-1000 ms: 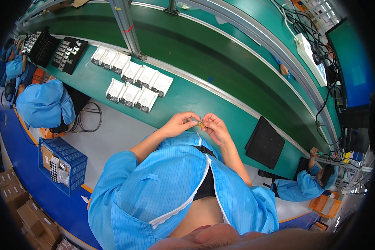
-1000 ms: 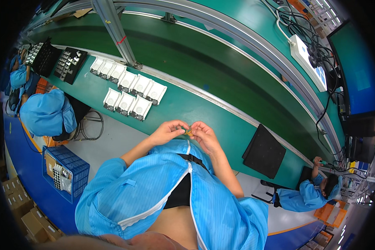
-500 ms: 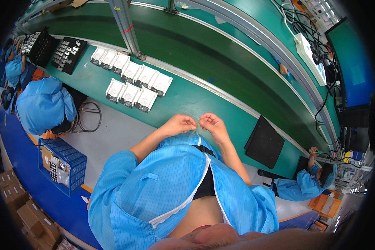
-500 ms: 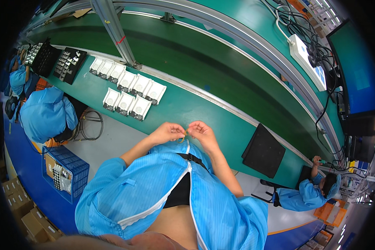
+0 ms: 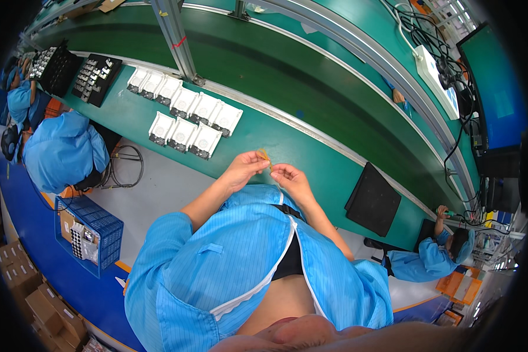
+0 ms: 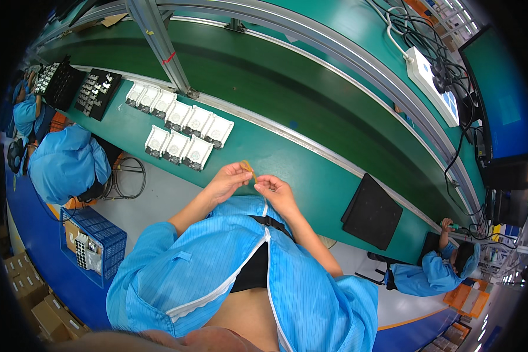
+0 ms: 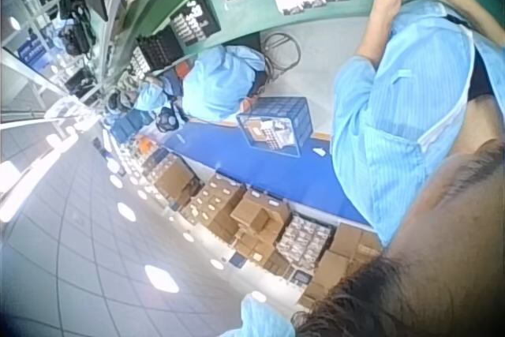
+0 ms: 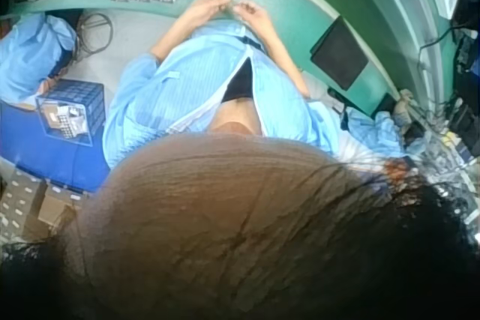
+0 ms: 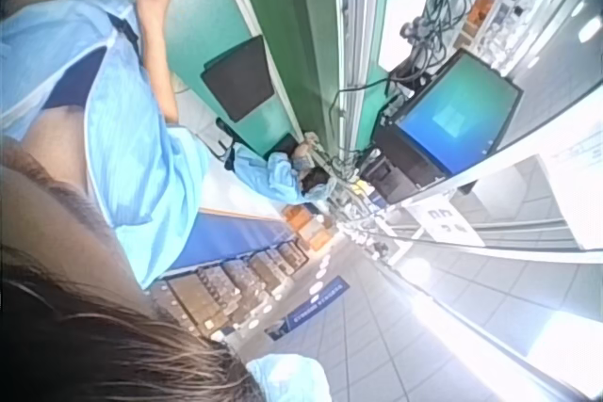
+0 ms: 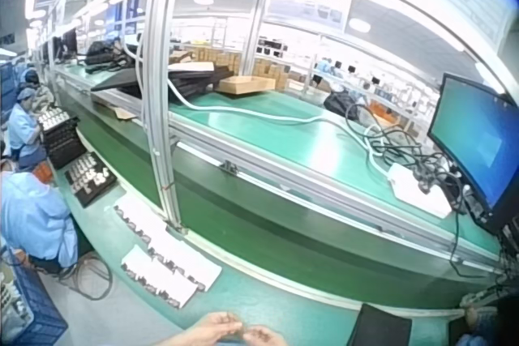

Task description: The person assembles electronic components by hand, inserting wires into housing units.

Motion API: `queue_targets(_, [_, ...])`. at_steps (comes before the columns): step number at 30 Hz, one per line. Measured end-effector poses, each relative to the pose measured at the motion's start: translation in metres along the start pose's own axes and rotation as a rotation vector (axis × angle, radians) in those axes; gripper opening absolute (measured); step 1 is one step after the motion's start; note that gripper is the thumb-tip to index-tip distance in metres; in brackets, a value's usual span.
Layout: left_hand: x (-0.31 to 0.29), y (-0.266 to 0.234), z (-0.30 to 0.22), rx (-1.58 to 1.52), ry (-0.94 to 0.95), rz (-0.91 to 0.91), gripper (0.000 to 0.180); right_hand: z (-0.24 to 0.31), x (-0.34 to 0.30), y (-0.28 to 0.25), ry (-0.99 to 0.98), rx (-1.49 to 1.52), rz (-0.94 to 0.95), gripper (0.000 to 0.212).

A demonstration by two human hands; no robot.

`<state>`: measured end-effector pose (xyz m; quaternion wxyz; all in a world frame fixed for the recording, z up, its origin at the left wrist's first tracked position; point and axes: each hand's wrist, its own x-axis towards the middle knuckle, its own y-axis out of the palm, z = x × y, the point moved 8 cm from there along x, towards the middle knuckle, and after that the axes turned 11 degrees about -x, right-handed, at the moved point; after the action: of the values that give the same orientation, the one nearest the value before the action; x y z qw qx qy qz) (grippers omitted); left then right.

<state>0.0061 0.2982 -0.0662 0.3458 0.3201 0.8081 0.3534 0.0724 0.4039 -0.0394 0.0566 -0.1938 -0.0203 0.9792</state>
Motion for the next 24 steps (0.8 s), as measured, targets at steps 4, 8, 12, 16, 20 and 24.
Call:
queue_targets(4, [0.0, -0.002, -0.001, 0.075, 0.028, -0.033, 0.018, -0.006, 0.001, -0.001, 0.029, 0.077, 0.019, 0.02])
queue_targets(8, [-0.003, 0.001, -0.003, 0.152, 0.062, -0.065, 0.016, -0.005, 0.0, 0.0, 0.05, 0.059, 0.029, 0.017])
queue_targets(12, [0.001, -0.002, -0.007, 0.276, 0.122, -0.079, 0.014, -0.009, 0.002, -0.004, 0.029, 0.016, 0.013, 0.015])
queue_targets(16, [0.001, -0.005, -0.007, 0.402, 0.127, -0.091, 0.013, -0.008, 0.005, -0.013, 0.031, -0.024, 0.003, 0.018])
queue_targets(20, [-0.001, 0.0, -0.008, 0.432, 0.108, -0.126, 0.01, -0.006, 0.005, -0.028, -0.081, -0.18, -0.184, 0.019])
queue_targets(24, [-0.007, 0.02, -0.02, 0.948, 0.367, -0.029, 0.013, 0.069, -0.015, -0.018, -0.393, -0.613, -0.343, 0.027])
